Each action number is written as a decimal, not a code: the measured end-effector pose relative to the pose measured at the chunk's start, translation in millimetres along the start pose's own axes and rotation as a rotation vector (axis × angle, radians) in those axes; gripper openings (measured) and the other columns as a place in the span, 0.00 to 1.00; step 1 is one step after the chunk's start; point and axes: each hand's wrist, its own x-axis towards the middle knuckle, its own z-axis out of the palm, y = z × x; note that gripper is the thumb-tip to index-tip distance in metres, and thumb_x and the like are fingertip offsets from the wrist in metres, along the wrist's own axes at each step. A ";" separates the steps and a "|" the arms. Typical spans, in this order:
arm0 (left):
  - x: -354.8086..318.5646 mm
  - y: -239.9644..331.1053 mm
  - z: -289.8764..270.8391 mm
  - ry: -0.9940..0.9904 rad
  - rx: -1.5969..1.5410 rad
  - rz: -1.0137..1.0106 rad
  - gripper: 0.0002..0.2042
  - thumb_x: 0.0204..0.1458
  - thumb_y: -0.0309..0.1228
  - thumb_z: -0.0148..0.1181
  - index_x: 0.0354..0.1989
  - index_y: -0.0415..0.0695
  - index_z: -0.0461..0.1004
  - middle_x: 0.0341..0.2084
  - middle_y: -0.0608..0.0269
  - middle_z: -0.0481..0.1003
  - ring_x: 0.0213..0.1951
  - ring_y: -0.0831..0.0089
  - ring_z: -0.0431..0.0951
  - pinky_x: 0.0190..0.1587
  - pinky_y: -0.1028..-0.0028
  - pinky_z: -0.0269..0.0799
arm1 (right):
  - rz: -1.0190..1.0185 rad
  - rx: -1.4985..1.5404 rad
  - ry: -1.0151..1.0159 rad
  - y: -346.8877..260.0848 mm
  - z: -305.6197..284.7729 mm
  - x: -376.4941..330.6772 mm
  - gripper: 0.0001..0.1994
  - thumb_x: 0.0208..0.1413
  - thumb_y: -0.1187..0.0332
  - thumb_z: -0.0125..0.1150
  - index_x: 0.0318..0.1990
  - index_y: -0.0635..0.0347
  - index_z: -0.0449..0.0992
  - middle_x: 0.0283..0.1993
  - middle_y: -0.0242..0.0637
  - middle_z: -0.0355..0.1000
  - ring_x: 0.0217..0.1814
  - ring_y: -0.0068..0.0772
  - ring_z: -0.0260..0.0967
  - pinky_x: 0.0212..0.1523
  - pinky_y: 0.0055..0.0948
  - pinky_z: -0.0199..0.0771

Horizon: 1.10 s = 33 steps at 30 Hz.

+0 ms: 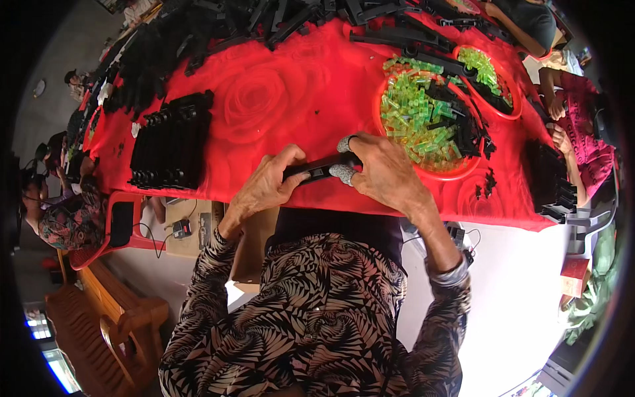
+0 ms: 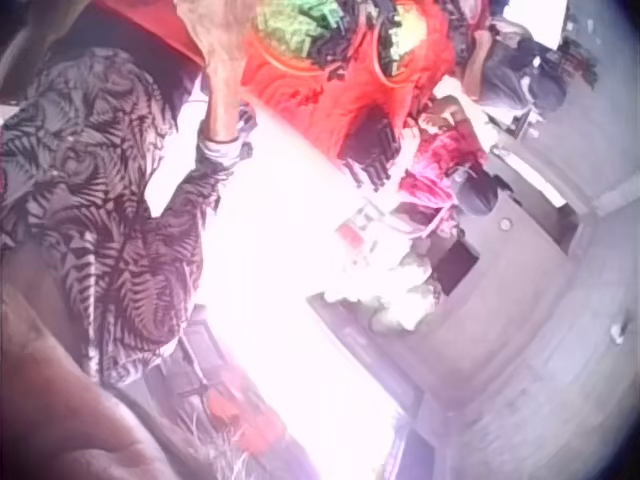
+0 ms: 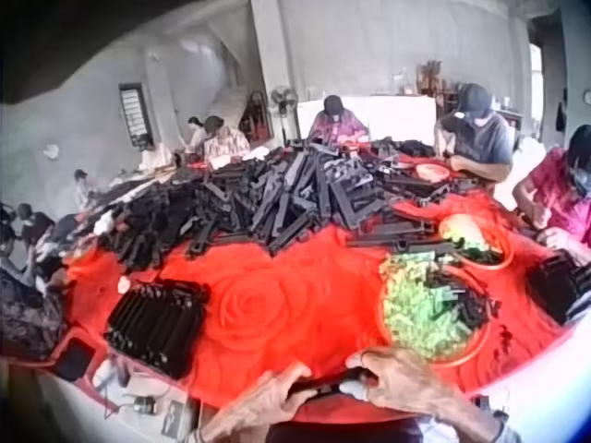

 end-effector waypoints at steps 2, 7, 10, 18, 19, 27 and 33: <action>-3.8 -0.2 -0.2 -0.050 -0.004 0.025 0.16 0.53 0.25 0.63 0.46 0.38 0.64 0.27 0.46 0.77 0.30 0.48 0.80 0.33 0.57 0.71 | 0.001 -0.010 -0.147 0.7 -3.5 0.9 0.16 0.45 0.73 0.64 0.44 0.66 0.76 0.36 0.48 0.75 0.39 0.47 0.75 0.43 0.44 0.72; -1.2 3.7 4.3 -0.086 -0.097 0.022 0.10 0.56 0.26 0.62 0.40 0.36 0.68 0.19 0.50 0.72 0.19 0.59 0.71 0.25 0.65 0.64 | -0.033 0.356 -0.155 20.1 5.6 5.6 0.14 0.43 0.81 0.53 0.40 0.70 0.75 0.29 0.50 0.75 0.30 0.47 0.73 0.35 0.40 0.70; -4.0 2.5 8.3 -0.155 -0.170 -0.036 0.10 0.58 0.30 0.60 0.37 0.35 0.70 0.16 0.53 0.70 0.18 0.66 0.69 0.24 0.67 0.63 | -0.010 0.344 -0.173 18.1 8.2 7.6 0.13 0.42 0.83 0.52 0.38 0.70 0.76 0.27 0.50 0.74 0.27 0.45 0.72 0.32 0.39 0.70; -11.9 5.0 21.7 -0.218 -0.313 -0.263 0.17 0.61 0.42 0.57 0.36 0.36 0.72 0.15 0.63 0.69 0.20 0.75 0.71 0.24 0.71 0.66 | -0.039 0.331 -0.136 8.4 15.7 6.6 0.11 0.40 0.84 0.51 0.33 0.70 0.77 0.22 0.52 0.71 0.20 0.41 0.67 0.25 0.39 0.65; -13.6 3.5 24.4 -0.217 -0.311 -0.259 0.17 0.61 0.43 0.57 0.35 0.37 0.72 0.14 0.64 0.68 0.19 0.76 0.71 0.24 0.71 0.65 | -0.025 0.342 -0.134 11.0 18.4 4.3 0.11 0.40 0.84 0.50 0.33 0.70 0.77 0.22 0.52 0.70 0.19 0.40 0.65 0.24 0.38 0.63; -24.1 19.9 41.4 -0.273 -0.514 -0.382 0.17 0.63 0.42 0.55 0.36 0.37 0.73 0.17 0.68 0.71 0.17 0.82 0.72 0.21 0.79 0.70 | 0.021 0.348 -0.142 2.3 10.5 -12.9 0.10 0.37 0.83 0.51 0.30 0.71 0.75 0.18 0.52 0.65 0.15 0.38 0.58 0.20 0.37 0.58; -27.5 30.7 69.5 -0.203 -0.633 -0.365 0.13 0.64 0.37 0.55 0.37 0.37 0.73 0.18 0.67 0.73 0.17 0.83 0.71 0.20 0.80 0.67 | 0.046 0.354 -0.194 3.6 -2.1 -22.7 0.09 0.37 0.83 0.52 0.29 0.71 0.75 0.19 0.53 0.67 0.16 0.39 0.60 0.22 0.36 0.61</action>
